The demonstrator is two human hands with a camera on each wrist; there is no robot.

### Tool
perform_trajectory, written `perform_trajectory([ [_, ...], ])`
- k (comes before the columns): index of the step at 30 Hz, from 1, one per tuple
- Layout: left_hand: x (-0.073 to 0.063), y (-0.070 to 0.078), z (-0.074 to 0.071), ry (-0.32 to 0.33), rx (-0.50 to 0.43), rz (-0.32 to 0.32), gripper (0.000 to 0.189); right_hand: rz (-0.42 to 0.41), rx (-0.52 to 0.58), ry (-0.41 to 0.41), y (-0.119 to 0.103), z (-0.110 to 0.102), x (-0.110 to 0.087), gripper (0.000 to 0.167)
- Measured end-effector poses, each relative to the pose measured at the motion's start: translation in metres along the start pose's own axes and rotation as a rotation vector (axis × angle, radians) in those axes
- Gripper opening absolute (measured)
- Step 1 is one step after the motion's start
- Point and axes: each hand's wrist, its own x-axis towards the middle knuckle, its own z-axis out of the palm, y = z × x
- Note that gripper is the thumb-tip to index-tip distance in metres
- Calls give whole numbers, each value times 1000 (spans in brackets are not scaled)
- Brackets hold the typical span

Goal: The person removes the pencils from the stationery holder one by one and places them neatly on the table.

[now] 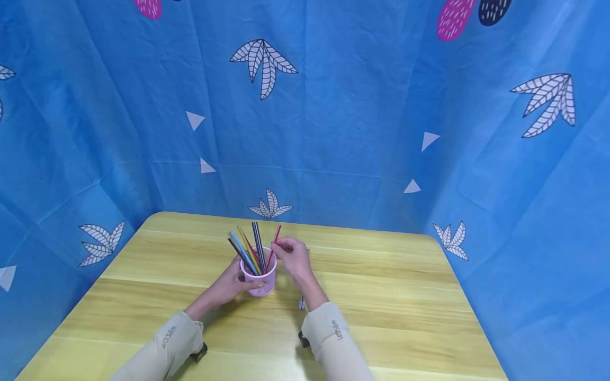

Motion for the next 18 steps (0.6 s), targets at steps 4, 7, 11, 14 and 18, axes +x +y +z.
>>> perform_trajectory([
  [4,0,0,1,1,-3,1,97,-9,-9,13,-3,-1,0,19],
  [7,0,0,1,5,-2,2,98,-19,-8,18,-3,-2,2,20],
  [11,0,2,0,11,2,-10,101,-33,9,24,-7,-4,2,20],
  [14,-1,4,0,7,6,-15,103,-57,27,31,-10,-6,1,21],
  [18,-2,5,0,2,2,-12,101,-71,44,44,-12,-8,0,22],
])
